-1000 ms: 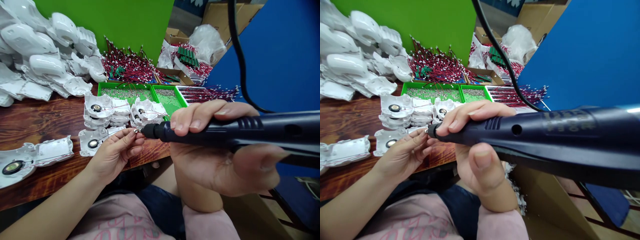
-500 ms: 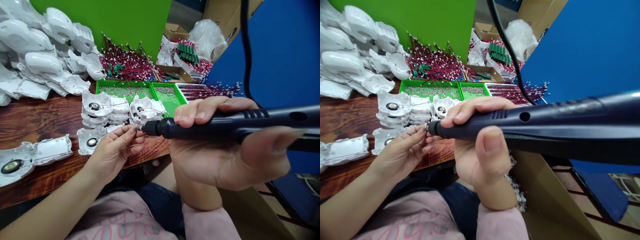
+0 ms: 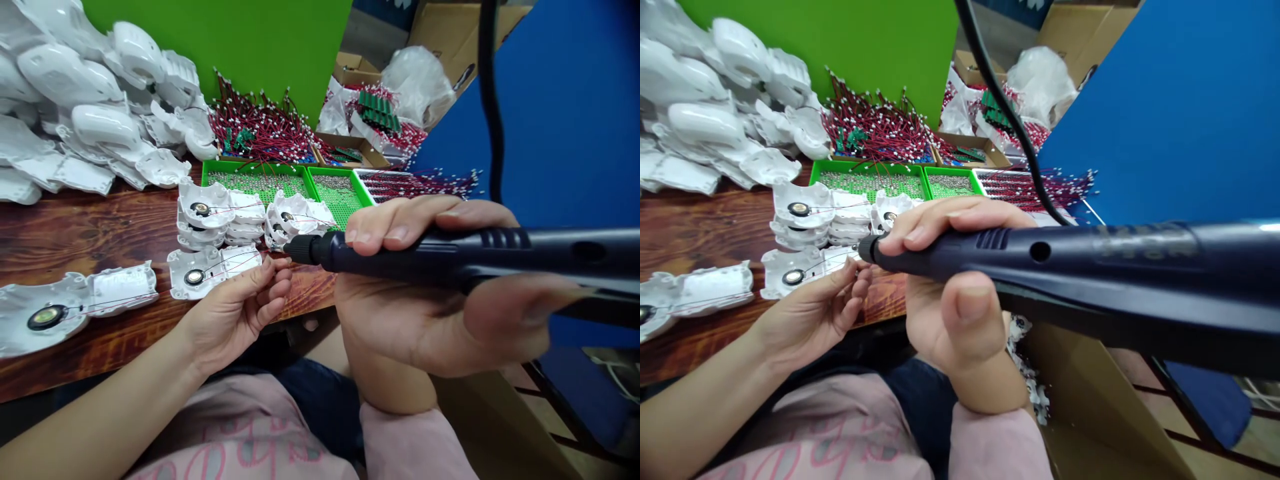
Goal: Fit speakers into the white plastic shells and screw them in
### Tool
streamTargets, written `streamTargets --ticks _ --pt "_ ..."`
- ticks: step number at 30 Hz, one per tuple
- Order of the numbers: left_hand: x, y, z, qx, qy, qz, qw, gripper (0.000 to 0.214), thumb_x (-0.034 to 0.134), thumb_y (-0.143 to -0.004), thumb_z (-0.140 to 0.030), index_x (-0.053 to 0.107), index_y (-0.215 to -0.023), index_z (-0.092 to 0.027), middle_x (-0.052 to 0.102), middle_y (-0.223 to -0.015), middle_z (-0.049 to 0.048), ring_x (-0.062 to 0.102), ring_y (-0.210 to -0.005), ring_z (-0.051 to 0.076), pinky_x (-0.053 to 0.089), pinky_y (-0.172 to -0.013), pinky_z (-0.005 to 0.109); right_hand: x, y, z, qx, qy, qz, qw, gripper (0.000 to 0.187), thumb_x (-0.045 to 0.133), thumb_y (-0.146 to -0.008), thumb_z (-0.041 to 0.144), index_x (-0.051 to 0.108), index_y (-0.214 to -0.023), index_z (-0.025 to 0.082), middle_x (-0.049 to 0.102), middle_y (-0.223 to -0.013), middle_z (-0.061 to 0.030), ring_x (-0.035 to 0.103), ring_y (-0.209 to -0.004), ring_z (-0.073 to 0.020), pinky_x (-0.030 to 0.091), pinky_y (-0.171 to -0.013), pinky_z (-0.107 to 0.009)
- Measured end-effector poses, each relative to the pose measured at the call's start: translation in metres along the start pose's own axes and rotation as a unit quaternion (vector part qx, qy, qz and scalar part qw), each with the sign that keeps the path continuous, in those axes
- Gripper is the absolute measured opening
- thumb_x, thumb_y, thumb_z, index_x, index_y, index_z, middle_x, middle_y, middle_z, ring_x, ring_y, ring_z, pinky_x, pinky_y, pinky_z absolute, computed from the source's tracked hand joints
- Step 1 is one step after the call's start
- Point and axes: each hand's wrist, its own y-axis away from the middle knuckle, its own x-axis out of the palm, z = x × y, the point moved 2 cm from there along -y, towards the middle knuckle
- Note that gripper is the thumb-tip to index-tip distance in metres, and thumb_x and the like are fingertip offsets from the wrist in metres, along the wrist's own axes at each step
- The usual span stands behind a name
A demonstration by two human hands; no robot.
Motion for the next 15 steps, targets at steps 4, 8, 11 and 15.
streamTargets --ticks 4,8,11,15 --pt "-0.025 0.015 -0.001 -0.050 -0.003 0.004 0.999 0.022 0.054 -0.088 -0.001 0.074 -0.094 -0.010 0.074 -0.081 0.0062 0.072 -0.065 0.014 0.059 -0.052 0.018 0.010 -0.006 -0.007 -0.057 -0.005 0.016 0.998 0.033 0.047 -0.096 0.055 0.060 -0.084 0.026 0.049 -0.073 0.0012 0.056 -0.062 -0.0125 0.052 -0.058 -0.033" --pt "-0.062 0.033 -0.010 -0.088 0.012 0.009 0.996 0.026 0.058 -0.083 0.001 0.072 -0.103 -0.009 0.074 -0.090 0.0106 0.073 -0.071 0.018 0.061 -0.055 0.021 0.032 -0.007 -0.007 -0.046 -0.041 0.045 0.997 0.032 0.051 -0.094 0.053 0.059 -0.079 0.026 0.048 -0.069 0.0021 0.054 -0.058 -0.0115 0.049 -0.056 -0.031" --pt "-0.091 0.054 -0.020 -0.087 0.029 -0.017 0.996 0.027 0.064 -0.071 0.001 0.072 -0.096 -0.006 0.070 -0.085 0.0125 0.070 -0.065 0.017 0.061 -0.055 0.022 0.052 0.002 -0.007 0.046 -0.059 0.057 0.996 0.023 0.060 -0.092 0.043 0.059 -0.078 0.025 0.052 -0.071 0.0024 0.057 -0.062 -0.0120 0.051 -0.062 -0.033" --pt "-0.132 0.092 -0.039 -0.012 0.037 -0.021 0.999 0.008 0.069 -0.064 -0.012 0.061 -0.068 -0.012 0.052 -0.067 0.0051 0.049 -0.052 0.010 0.054 -0.046 0.026 0.082 0.019 -0.017 0.125 -0.111 0.083 0.982 0.019 0.065 -0.089 0.040 0.056 -0.082 0.024 0.054 -0.072 0.0032 0.058 -0.063 -0.0126 0.052 -0.063 -0.035"
